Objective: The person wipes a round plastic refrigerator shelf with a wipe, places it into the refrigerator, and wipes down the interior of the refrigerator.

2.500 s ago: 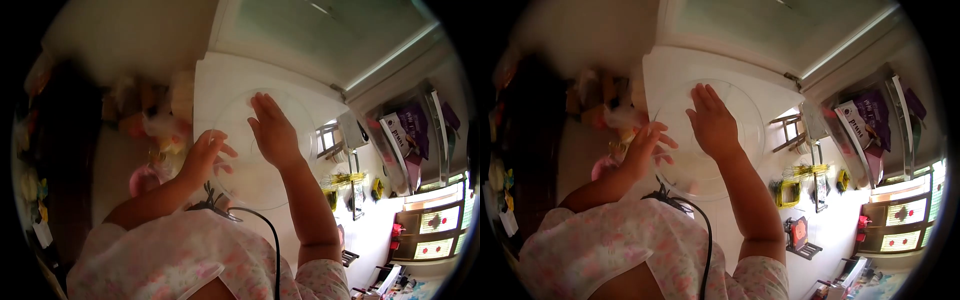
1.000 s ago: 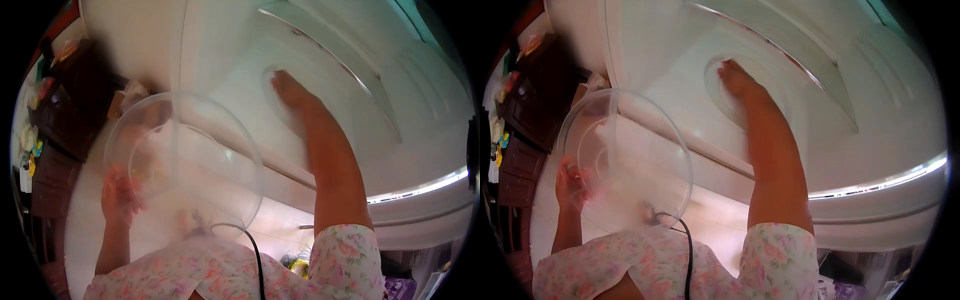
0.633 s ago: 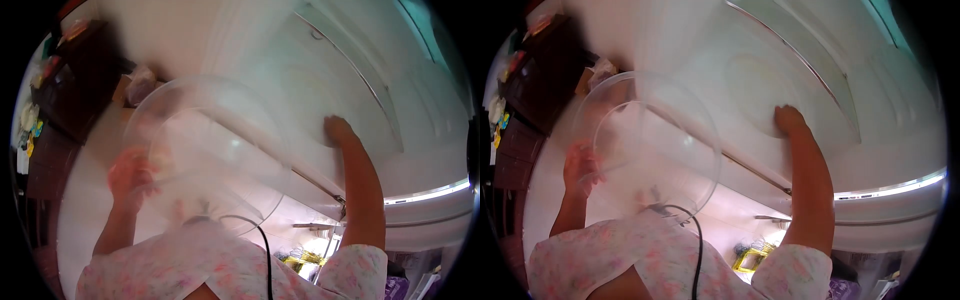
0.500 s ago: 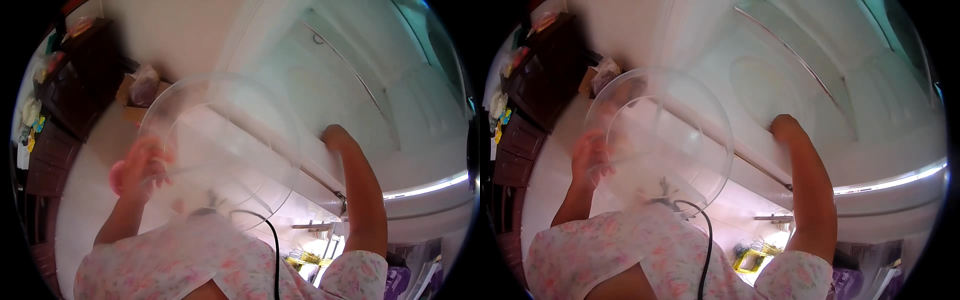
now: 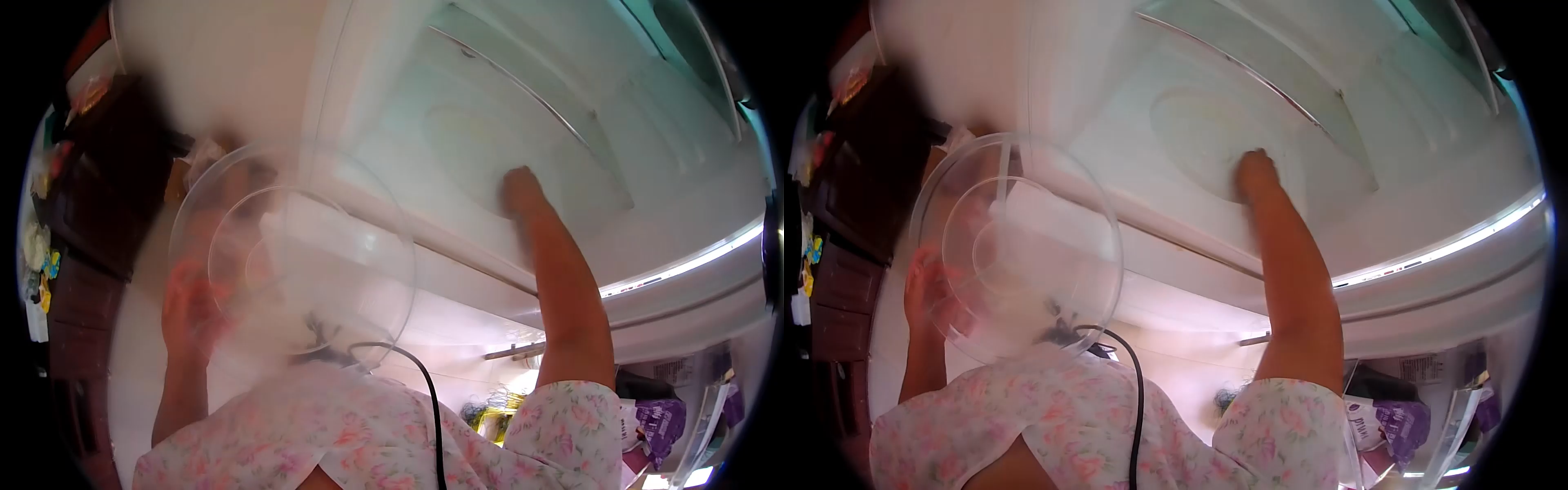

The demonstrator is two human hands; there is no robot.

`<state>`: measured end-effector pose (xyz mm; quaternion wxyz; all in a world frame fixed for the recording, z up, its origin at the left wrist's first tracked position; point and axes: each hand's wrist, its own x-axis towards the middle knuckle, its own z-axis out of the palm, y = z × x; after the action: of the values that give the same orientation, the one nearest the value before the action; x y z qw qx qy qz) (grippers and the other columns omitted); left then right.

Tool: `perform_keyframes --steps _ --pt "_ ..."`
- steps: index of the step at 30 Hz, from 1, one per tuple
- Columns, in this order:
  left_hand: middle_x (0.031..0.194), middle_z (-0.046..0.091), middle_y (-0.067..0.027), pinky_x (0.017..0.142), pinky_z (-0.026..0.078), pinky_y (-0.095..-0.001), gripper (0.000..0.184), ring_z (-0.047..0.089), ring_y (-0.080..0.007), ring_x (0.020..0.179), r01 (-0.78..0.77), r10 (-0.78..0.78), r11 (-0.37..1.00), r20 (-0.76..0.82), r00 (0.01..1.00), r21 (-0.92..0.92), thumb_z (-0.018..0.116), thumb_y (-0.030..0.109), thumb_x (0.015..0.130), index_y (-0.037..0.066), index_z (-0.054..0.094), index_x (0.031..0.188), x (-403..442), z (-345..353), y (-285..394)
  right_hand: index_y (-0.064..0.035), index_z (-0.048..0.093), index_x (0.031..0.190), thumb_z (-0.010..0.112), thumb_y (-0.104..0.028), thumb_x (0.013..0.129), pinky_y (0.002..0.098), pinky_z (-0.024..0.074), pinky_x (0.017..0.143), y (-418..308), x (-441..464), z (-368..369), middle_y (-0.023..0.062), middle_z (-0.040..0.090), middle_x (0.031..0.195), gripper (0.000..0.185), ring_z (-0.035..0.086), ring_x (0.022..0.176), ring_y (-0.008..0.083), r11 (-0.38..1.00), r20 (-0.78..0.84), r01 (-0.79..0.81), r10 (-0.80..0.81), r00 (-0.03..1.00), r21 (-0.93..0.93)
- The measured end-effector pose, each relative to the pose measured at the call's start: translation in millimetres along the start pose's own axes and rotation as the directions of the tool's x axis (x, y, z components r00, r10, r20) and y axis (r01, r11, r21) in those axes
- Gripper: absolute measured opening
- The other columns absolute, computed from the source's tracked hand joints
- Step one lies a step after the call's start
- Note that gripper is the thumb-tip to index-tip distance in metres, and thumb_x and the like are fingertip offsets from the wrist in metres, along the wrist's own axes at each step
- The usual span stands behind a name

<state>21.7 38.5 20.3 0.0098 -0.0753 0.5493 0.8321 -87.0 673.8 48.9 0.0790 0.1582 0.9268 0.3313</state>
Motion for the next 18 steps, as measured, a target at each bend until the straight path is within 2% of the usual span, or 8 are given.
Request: perform_keyframes --steps 2,4,5,8,10,12,15,18 --pt "0.087 0.064 -0.008 0.049 0.05 -0.025 0.05 0.057 -0.0124 0.06 0.011 -0.01 1.0 0.081 0.997 -0.021 0.046 0.046 0.095 0.009 0.044 0.13 0 -13 0 -0.0116 0.068 0.107 0.055 -0.013 0.083 0.0368 0.043 0.094 -49 -59 -108 0.0121 0.064 0.104 0.028 0.054 0.109 0.0292 0.979 -0.015 0.205 -0.205 0.979 -0.007" --pt "0.09 0.064 -0.0061 0.054 0.051 -0.0242 0.051 0.062 -0.013 0.071 0.026 -0.019 0.999 0.161 0.987 -0.043 0.047 0.047 0.095 0.01 0.043 0.13 -2 -16 -1 -0.0107 0.065 0.114 0.056 -0.011 0.084 0.0345 0.0428 0.094 -62 -95 -154 0.0127 0.063 0.104 0.032 0.056 0.102 0.0273 0.752 -0.218 0.393 -0.327 0.92 0.529" --pt "0.09 0.064 -0.0059 0.053 0.052 -0.0242 0.051 0.063 -0.0134 0.072 0.009 0.003 0.998 0.177 0.984 -0.068 0.047 0.046 0.095 0.009 0.043 0.13 -3 -16 -1 -0.0107 0.065 0.114 0.056 -0.011 0.084 0.0345 0.0428 0.094 -58 -99 -166 0.0127 0.063 0.104 0.032 0.056 0.102 0.0273 0.751 -0.214 0.389 -0.325 0.921 0.533" --pt "0.09 0.064 -0.0052 0.052 0.052 -0.024 0.05 0.063 -0.0142 0.075 -0.028 0.04 0.997 0.154 0.987 -0.076 0.048 0.045 0.096 0.009 0.043 0.131 -7 -9 3 -0.0097 0.063 0.12 0.052 -0.001 0.083 0.0259 0.0452 0.084 -45 -74 -159 0.0074 0.063 0.1 0.039 0.057 0.091 0.0156 0.204 -0.192 0.242 -0.239 0.952 0.948" --pt "0.09 0.064 -0.0048 0.052 0.052 -0.0239 0.05 0.063 -0.0146 0.076 -0.049 0.055 0.997 0.098 0.994 -0.061 0.048 0.044 0.096 0.009 0.043 0.131 -10 -9 1 -0.0071 0.063 0.118 0.049 0.002 0.083 0.0259 0.0475 0.081 -36 -34 -140 0.0071 0.065 0.104 0.039 0.061 0.089 0.0155 0.151 -0.266 0.243 0.157 0.951 0.958" --pt "0.089 0.064 -0.0045 0.05 0.052 -0.0236 0.048 0.063 -0.0141 0.073 -0.006 0.024 0.988 0.118 0.993 -0.154 0.048 0.044 0.096 0.01 0.044 0.13 -1 -22 0 -0.0049 0.061 0.121 0.054 -0.003 0.084 0.0278 0.049 0.076 -28 19 -126 0.0084 0.067 0.102 0.039 0.061 0.085 0.014 0.078 -0.155 0.139 0.25 0.956 0.987" --pt "0.087 0.063 -0.008 0.036 0.04 -0.0226 0.049 0.053 -0.0118 0.051 -0.074 0.071 0.996 -0.057 0.996 -0.053 0.05 0.046 0.095 0.01 0.044 0.126 -23 -1 -5 -0.0067 0.064 0.117 0.052 -0.001 0.084 0.0286 0.049 0.074 -40 53 -101 0.0096 0.067 0.1 0.036 0.061 0.082 0.0147 0.191 -0.34 0.306 0.182 0.923 0.933" --pt "0.088 0.063 -0.0075 0.037 0.042 -0.0222 0.049 0.054 -0.0119 0.052 -0.069 0.067 0.995 -0.025 0.997 -0.069 0.051 0.046 0.094 0.01 0.044 0.126 -28 0 -3 -0.0075 0.066 0.107 0.051 0.003 0.081 0.0302 0.0479 0.076 -74 -3 -161 0.0096 0.066 0.098 0.032 0.061 0.084 0.0196 0.152 -0.248 0.279 -0.196 0.949 0.948"
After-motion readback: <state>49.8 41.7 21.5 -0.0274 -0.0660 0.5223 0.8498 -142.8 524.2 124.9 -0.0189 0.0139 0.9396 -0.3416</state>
